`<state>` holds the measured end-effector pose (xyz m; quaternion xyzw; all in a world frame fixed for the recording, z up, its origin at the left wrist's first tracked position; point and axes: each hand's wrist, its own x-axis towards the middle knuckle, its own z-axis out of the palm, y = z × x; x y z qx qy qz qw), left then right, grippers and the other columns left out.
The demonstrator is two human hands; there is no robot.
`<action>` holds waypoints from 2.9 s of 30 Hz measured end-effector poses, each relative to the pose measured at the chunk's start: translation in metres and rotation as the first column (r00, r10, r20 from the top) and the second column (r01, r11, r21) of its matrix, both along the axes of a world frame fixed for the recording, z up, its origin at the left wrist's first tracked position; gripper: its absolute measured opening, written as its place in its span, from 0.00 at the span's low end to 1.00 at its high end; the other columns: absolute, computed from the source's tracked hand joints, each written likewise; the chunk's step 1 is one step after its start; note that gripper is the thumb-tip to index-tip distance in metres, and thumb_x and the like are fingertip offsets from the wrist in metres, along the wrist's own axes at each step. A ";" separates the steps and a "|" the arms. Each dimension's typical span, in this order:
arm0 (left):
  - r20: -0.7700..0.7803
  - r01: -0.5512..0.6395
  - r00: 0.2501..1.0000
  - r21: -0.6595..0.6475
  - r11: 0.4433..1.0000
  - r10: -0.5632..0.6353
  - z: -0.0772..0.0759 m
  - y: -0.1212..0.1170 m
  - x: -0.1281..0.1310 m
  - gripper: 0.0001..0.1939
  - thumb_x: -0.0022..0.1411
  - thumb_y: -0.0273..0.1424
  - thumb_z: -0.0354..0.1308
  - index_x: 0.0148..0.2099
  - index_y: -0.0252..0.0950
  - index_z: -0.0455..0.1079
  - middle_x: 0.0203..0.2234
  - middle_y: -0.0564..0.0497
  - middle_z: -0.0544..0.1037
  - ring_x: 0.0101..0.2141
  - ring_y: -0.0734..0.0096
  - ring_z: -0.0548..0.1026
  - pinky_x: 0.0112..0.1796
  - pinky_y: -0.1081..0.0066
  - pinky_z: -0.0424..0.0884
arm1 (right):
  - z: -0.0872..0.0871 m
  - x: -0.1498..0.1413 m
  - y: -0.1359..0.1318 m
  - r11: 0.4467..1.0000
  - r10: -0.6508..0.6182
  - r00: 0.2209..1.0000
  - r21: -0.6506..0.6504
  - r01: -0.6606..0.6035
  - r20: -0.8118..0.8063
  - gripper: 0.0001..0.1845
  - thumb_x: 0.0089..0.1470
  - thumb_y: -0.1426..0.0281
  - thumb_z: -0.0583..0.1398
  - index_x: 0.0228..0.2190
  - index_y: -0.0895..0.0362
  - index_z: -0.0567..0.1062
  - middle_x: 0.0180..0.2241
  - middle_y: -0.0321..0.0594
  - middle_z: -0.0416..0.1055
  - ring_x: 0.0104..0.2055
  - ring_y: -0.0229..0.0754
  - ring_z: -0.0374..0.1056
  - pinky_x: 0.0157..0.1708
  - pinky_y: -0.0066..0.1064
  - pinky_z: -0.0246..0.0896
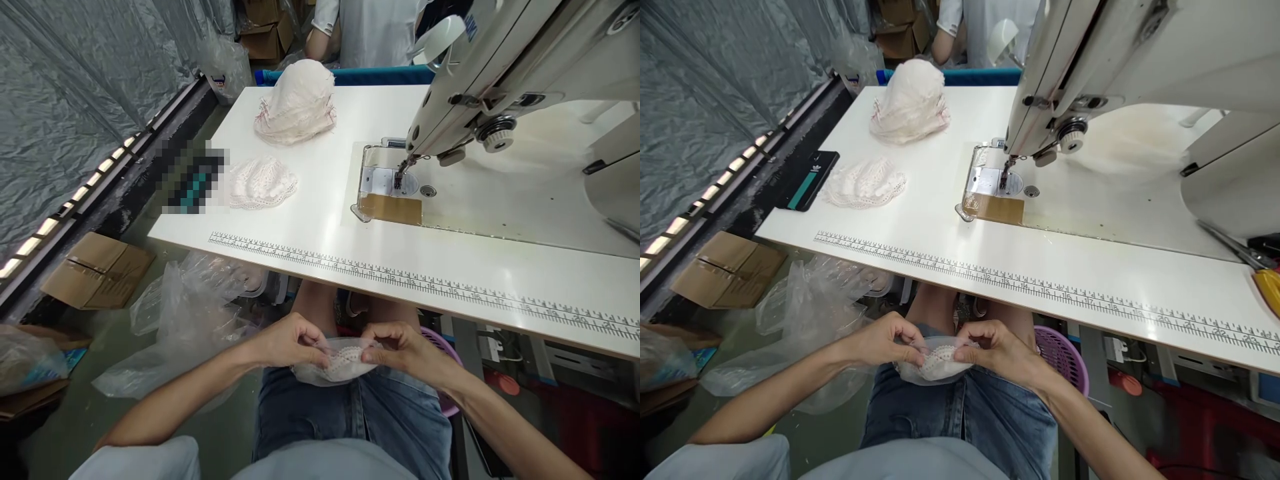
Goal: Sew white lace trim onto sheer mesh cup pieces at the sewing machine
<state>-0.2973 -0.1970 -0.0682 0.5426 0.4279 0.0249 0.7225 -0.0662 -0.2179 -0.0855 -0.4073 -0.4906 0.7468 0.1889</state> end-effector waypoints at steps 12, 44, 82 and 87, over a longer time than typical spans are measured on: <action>0.031 0.124 0.991 0.135 0.983 -0.130 -0.003 0.003 -0.008 0.12 0.51 0.35 0.63 0.35 0.30 0.73 0.23 0.54 0.69 0.24 0.79 0.62 0.24 0.79 0.57 | -0.004 0.005 0.001 0.997 0.082 0.995 0.005 -0.082 0.048 0.15 0.48 0.59 0.63 0.26 0.60 0.75 0.25 0.36 0.69 0.28 0.37 0.64 0.28 0.26 0.59; 0.191 0.067 0.960 0.548 0.834 -0.203 -0.010 0.000 0.036 0.14 0.66 0.35 0.46 0.43 0.35 0.71 0.32 0.49 0.75 0.31 0.73 0.72 0.33 0.77 0.64 | 0.053 0.037 0.014 0.845 0.280 0.932 0.400 -0.354 0.232 0.12 0.60 0.66 0.55 0.33 0.56 0.77 0.29 0.38 0.71 0.31 0.37 0.67 0.30 0.26 0.58; 0.301 0.169 0.925 0.216 0.962 -0.230 -0.027 0.017 0.041 0.15 0.49 0.34 0.65 0.39 0.31 0.75 0.30 0.51 0.76 0.31 0.72 0.71 0.32 0.78 0.63 | 0.028 0.051 0.005 0.979 0.145 0.964 0.107 -0.172 0.221 0.14 0.53 0.60 0.60 0.28 0.59 0.75 0.25 0.35 0.63 0.27 0.34 0.58 0.26 0.26 0.53; 0.359 0.170 0.913 0.093 0.981 -0.192 -0.023 0.016 0.038 0.11 0.51 0.34 0.64 0.34 0.30 0.77 0.27 0.50 0.75 0.28 0.76 0.70 0.30 0.79 0.63 | 0.019 0.051 0.002 0.989 0.116 0.989 0.080 -0.124 0.096 0.14 0.52 0.61 0.62 0.25 0.60 0.74 0.26 0.35 0.64 0.28 0.34 0.60 0.28 0.26 0.54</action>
